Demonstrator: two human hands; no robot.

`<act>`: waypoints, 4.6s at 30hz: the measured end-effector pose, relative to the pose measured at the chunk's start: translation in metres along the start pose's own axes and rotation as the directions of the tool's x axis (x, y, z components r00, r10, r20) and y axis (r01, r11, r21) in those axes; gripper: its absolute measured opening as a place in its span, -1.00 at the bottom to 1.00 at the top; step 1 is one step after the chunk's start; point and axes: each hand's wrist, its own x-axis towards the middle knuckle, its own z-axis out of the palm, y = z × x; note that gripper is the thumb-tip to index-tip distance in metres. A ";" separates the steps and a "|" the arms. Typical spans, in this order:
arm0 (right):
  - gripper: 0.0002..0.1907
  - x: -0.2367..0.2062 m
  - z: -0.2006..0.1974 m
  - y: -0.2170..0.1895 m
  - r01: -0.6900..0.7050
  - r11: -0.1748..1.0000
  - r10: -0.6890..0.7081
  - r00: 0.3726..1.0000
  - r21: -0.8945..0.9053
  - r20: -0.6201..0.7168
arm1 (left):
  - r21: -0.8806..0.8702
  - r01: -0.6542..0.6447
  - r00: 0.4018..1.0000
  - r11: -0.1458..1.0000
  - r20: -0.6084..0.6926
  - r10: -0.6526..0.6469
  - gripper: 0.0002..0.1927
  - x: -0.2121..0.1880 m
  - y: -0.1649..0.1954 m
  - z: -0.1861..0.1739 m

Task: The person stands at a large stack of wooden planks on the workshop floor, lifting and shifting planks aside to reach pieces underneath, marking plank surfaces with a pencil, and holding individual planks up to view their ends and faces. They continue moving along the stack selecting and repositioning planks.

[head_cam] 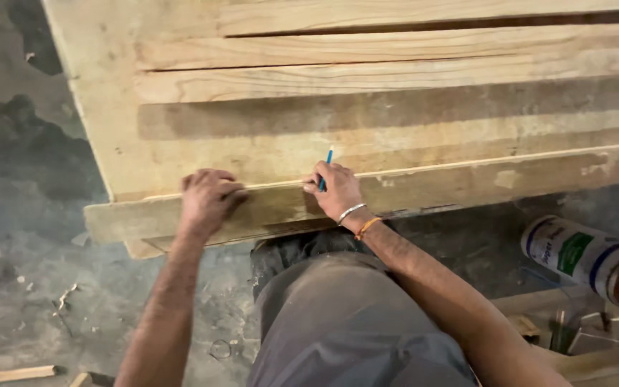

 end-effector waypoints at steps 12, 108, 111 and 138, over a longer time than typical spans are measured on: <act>-0.70 -0.053 -0.189 0.188 0.020 0.993 -0.032 0.994 -0.115 -0.102 | -0.229 -0.302 0.952 0.925 -0.014 0.307 -0.77 0.130 0.279 0.143; -0.84 -0.179 -0.997 0.876 -0.176 0.984 0.177 0.973 -0.023 0.147 | -0.246 -0.203 0.977 0.948 0.015 0.213 -0.80 0.481 1.187 0.660; -0.85 -0.175 -0.998 0.874 -0.148 0.989 0.147 0.976 -0.007 0.163 | -0.247 -0.197 0.979 0.949 0.009 0.206 -0.80 0.482 1.188 0.659; -0.79 -0.167 -0.947 0.885 -0.087 0.995 0.094 0.983 -0.055 0.158 | -0.018 0.703 0.622 0.711 -0.468 -0.627 0.41 0.292 0.915 0.511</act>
